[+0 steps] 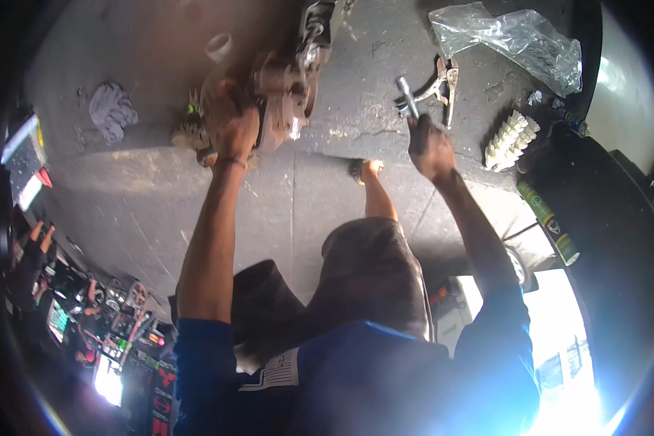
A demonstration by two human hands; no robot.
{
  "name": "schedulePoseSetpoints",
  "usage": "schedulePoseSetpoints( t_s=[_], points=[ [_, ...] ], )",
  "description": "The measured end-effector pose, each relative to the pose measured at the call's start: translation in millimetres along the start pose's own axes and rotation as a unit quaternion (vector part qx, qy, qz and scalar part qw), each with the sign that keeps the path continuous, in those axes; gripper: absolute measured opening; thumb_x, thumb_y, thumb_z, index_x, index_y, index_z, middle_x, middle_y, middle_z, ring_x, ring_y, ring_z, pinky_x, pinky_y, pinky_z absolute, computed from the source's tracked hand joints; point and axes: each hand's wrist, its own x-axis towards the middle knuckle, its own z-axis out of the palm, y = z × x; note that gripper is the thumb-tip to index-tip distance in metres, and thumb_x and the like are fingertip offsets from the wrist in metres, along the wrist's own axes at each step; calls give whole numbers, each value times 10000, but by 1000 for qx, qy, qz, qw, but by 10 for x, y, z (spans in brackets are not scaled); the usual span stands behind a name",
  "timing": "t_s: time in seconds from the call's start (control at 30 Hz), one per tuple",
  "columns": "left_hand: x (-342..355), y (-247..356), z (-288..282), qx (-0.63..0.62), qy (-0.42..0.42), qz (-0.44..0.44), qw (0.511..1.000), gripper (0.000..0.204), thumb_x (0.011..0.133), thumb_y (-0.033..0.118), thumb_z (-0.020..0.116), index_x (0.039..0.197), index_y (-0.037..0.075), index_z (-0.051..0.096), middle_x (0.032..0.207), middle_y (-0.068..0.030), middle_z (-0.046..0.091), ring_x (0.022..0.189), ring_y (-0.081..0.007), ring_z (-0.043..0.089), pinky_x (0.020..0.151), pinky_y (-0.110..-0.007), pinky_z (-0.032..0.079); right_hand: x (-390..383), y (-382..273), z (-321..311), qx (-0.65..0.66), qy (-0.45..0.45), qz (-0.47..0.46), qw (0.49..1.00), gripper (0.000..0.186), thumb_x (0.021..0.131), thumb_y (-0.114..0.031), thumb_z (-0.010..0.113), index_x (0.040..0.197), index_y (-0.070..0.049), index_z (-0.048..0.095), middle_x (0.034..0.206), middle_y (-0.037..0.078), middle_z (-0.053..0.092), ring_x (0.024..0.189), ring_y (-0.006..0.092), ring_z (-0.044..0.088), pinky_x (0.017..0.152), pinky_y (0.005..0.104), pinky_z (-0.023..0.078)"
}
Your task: The person uses pliers and a socket wrench to work on a turbocharger on the floor, adjusting bolts and mechanical components.
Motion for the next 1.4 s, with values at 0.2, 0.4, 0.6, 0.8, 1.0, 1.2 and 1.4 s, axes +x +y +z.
schedulePoseSetpoints(
  t_s=[0.2,0.4,0.6,0.8,1.0,1.2,1.4],
  points=[
    [145,575,133,18,-39,165,985,405,984,490,640,1137,116,673,1068,-127,669,1122,-341,580,1017,-484,420,31,857,1119,-18,-72,-44,996,319,1071,-336,469,1113,-23,512,1082,269,664,1036,475,641,856,578,511],
    [260,619,413,24,-120,156,980,482,974,474,702,1103,11,735,965,-153,753,901,-277,719,838,-387,540,203,938,1797,-41,28,-127,991,312,1060,-324,511,1131,-27,571,1106,195,614,1087,381,583,923,504,470],
    [171,659,549,-91,-106,106,985,282,938,276,753,969,-4,742,978,-184,678,895,-366,650,823,-439,511,230,1061,2103,-53,31,-95,994,447,1051,-322,482,1353,-3,559,1372,237,533,1348,422,452,1130,499,367],
    [203,673,569,17,-113,162,980,293,960,248,727,1006,-40,702,975,-213,682,860,-373,653,796,-454,517,226,1026,1996,-73,-58,-98,991,422,1030,-256,488,1404,-91,592,1490,184,516,1446,393,400,1212,512,302],
    [191,663,624,70,-57,249,964,348,1000,296,694,911,-39,661,821,-180,641,731,-292,599,698,-400,475,323,1069,2121,-40,-2,-119,992,388,1015,-259,541,1355,-111,654,1420,153,584,1362,362,470,1162,510,340],
    [208,758,582,38,-81,235,968,349,999,282,695,893,-46,642,847,-175,617,743,-288,568,701,-400,464,345,1052,2190,-13,4,-132,991,402,1016,-253,550,1384,-114,634,1422,153,587,1401,371,457,1195,505,322],
    [286,791,515,-73,-195,119,971,325,998,293,708,968,-30,697,850,-123,677,760,-177,609,686,-342,479,305,1063,2326,46,62,-157,985,424,982,-166,589,1402,-112,623,1431,162,585,1417,387,459,1220,520,311]
  ],
)
